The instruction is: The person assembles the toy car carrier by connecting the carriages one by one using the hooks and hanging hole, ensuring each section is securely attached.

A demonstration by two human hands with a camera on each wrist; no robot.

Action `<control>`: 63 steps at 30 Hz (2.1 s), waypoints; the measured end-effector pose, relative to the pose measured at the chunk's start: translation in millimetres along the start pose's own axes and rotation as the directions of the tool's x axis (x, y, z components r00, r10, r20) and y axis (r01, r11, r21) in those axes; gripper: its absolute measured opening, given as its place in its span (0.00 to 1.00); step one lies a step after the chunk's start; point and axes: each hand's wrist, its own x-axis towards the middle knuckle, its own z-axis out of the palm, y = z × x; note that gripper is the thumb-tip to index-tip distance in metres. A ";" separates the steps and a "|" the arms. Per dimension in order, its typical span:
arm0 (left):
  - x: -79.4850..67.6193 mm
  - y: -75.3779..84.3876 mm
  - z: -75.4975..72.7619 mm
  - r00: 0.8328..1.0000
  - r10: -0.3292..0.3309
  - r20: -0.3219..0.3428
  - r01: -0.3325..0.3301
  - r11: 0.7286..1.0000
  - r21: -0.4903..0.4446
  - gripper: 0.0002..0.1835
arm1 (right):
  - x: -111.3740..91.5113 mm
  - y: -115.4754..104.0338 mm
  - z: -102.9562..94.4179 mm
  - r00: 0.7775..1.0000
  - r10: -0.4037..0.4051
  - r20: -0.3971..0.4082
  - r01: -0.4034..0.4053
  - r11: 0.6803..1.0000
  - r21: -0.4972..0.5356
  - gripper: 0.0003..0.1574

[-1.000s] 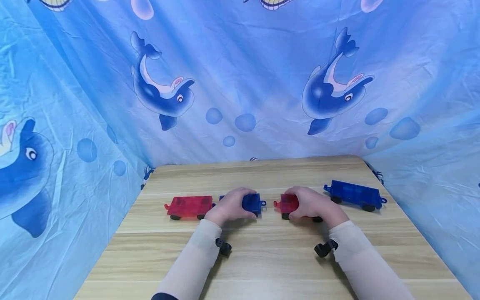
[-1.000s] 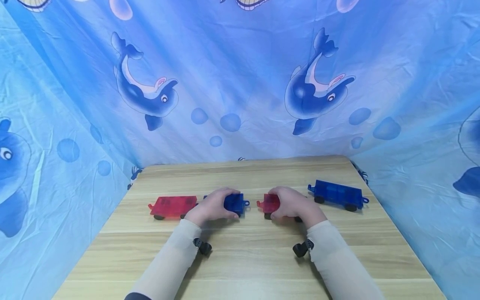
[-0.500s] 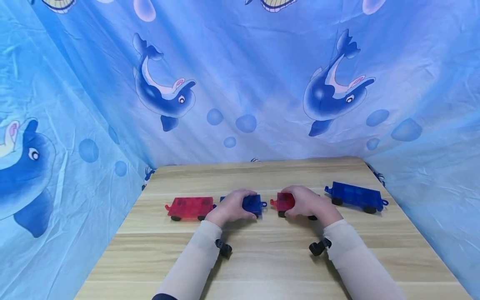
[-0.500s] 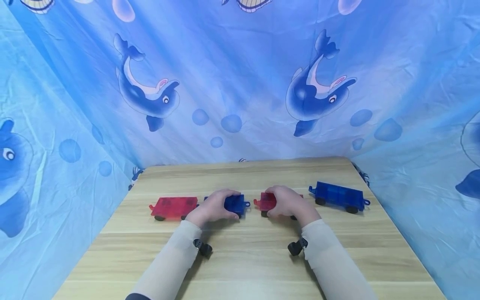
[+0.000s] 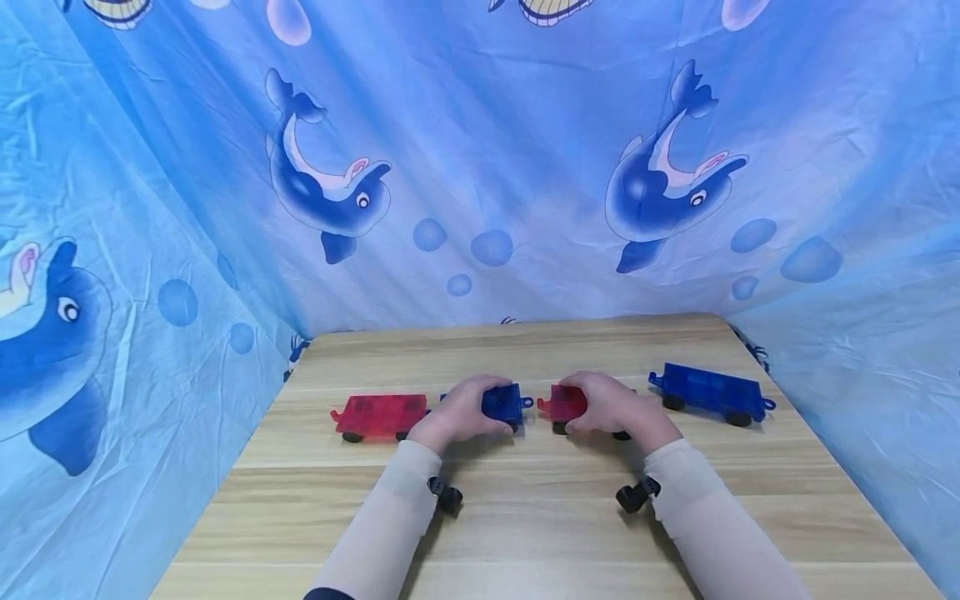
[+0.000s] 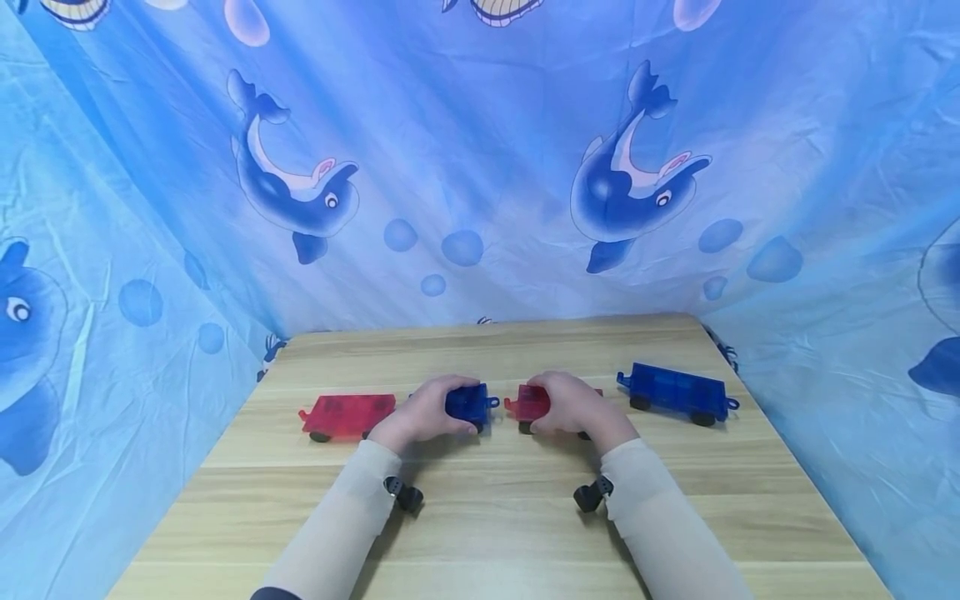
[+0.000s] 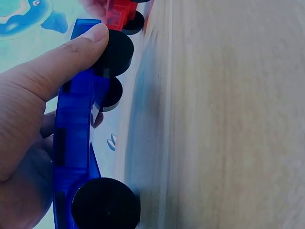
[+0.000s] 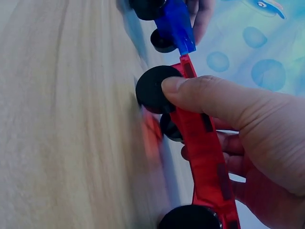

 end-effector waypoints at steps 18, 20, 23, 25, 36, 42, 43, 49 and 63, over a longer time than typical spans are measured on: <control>0.6 -7.1 -2.4 1.000 0.011 -0.015 -0.012 0.998 -0.063 0.46 | 3.0 -6.2 8.4 0.999 -0.031 -0.035 0.031 0.999 0.012 0.51; 1.1 -7.1 -1.8 1.000 0.016 -0.018 -0.017 0.999 -0.050 0.46 | 3.5 -6.4 10.5 0.998 -0.041 -0.041 0.041 0.999 0.011 0.50; 1.6 -7.1 -0.8 1.000 0.018 -0.020 -0.019 0.999 -0.032 0.46 | 4.2 -7.5 14.0 0.997 -0.059 -0.044 0.059 0.998 0.007 0.51; 1.9 -7.4 -0.1 1.000 0.017 -0.020 -0.018 0.999 -0.027 0.46 | 4.5 -8.1 15.7 0.997 -0.067 -0.044 0.067 0.998 0.008 0.51; 1.8 -6.6 0.8 1.000 0.004 -0.010 -0.004 1.000 0.013 0.46 | 4.1 -12.1 18.2 0.998 -0.063 -0.031 0.064 0.998 0.019 0.51; 1.4 -6.4 1.4 1.000 -0.011 -0.018 0.012 0.999 0.031 0.47 | 4.1 -12.4 18.7 0.998 -0.057 -0.033 0.058 0.998 0.020 0.51; 1.3 -6.3 1.4 1.000 -0.013 -0.018 0.014 0.999 0.034 0.47 | 4.1 -12.3 18.9 0.998 -0.058 -0.033 0.059 0.998 0.021 0.51; 0.5 -6.5 0.2 1.000 -0.017 -0.018 0.018 0.999 0.037 0.46 | 4.3 -12.4 18.9 0.997 -0.066 -0.031 0.067 0.998 0.015 0.51; 2.8 -11.8 2.4 1.000 0.001 0.012 -0.002 0.996 0.094 0.45 | 4.7 -11.7 18.7 0.997 -0.074 -0.035 0.075 0.997 0.017 0.52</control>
